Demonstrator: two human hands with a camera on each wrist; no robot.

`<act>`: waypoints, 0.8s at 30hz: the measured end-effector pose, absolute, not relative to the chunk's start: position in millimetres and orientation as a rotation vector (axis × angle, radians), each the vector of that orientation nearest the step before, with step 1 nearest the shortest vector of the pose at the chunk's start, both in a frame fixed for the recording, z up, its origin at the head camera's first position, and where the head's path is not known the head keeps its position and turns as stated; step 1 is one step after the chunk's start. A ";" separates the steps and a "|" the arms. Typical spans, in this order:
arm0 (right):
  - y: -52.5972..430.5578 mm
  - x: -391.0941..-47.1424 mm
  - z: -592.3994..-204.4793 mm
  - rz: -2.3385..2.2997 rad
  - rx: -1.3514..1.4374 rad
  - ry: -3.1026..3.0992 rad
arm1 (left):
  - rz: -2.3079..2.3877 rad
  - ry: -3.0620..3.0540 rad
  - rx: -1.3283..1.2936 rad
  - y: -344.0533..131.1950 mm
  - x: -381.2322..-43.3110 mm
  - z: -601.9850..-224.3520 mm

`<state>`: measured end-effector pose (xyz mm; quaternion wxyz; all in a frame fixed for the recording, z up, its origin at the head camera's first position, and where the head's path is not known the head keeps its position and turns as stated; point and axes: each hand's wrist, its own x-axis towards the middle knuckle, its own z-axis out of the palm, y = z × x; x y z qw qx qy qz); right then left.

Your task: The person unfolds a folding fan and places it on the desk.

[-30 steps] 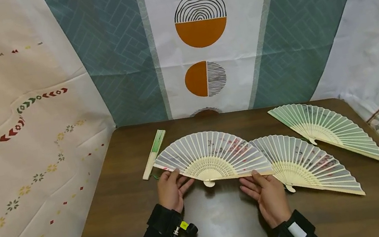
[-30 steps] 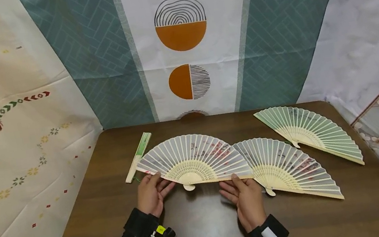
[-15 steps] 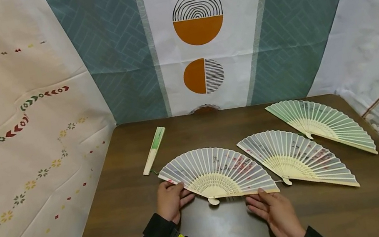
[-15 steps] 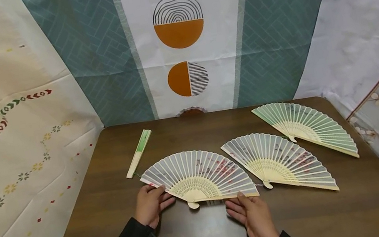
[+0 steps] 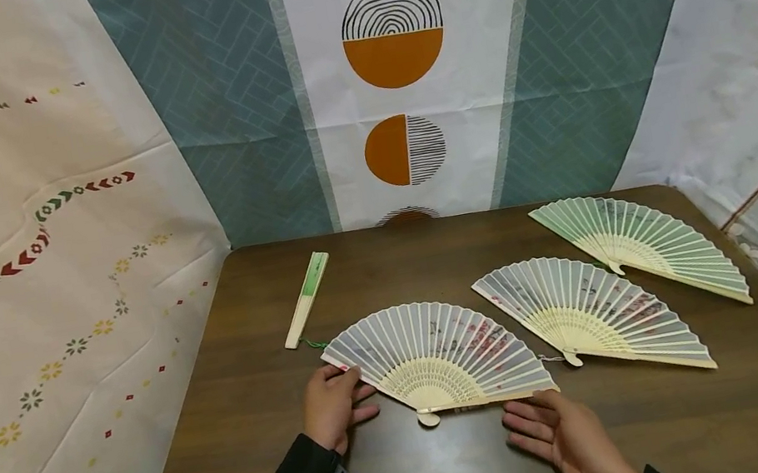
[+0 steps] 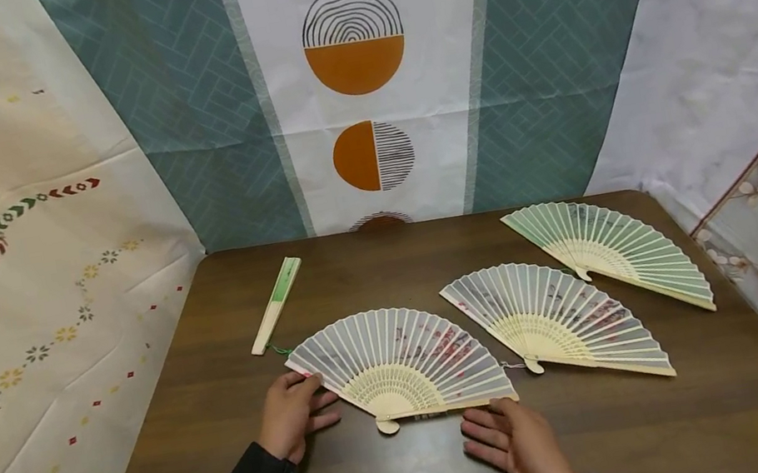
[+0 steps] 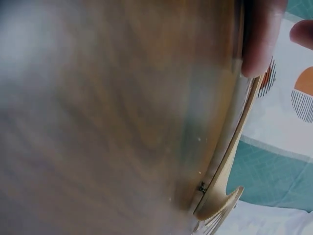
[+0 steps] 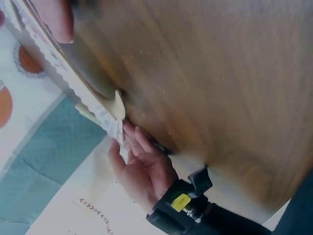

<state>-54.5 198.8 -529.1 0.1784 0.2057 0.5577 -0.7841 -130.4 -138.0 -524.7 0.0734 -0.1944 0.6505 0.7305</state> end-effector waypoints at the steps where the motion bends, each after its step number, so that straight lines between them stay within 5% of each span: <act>1: 201.3 -53.5 -527.9 -2.197 0.572 1.580 | 2.180 1.980 -0.582 -139.1 -129.7 -524.4; 14: 215.5 -50.1 -513.4 -2.137 0.596 1.678 | 2.214 2.042 -0.601 -152.0 -126.9 -517.5; 24: 183.1 -131.9 -480.6 -2.300 0.410 2.054 | 2.279 2.281 -0.436 -142.9 -180.3 -482.6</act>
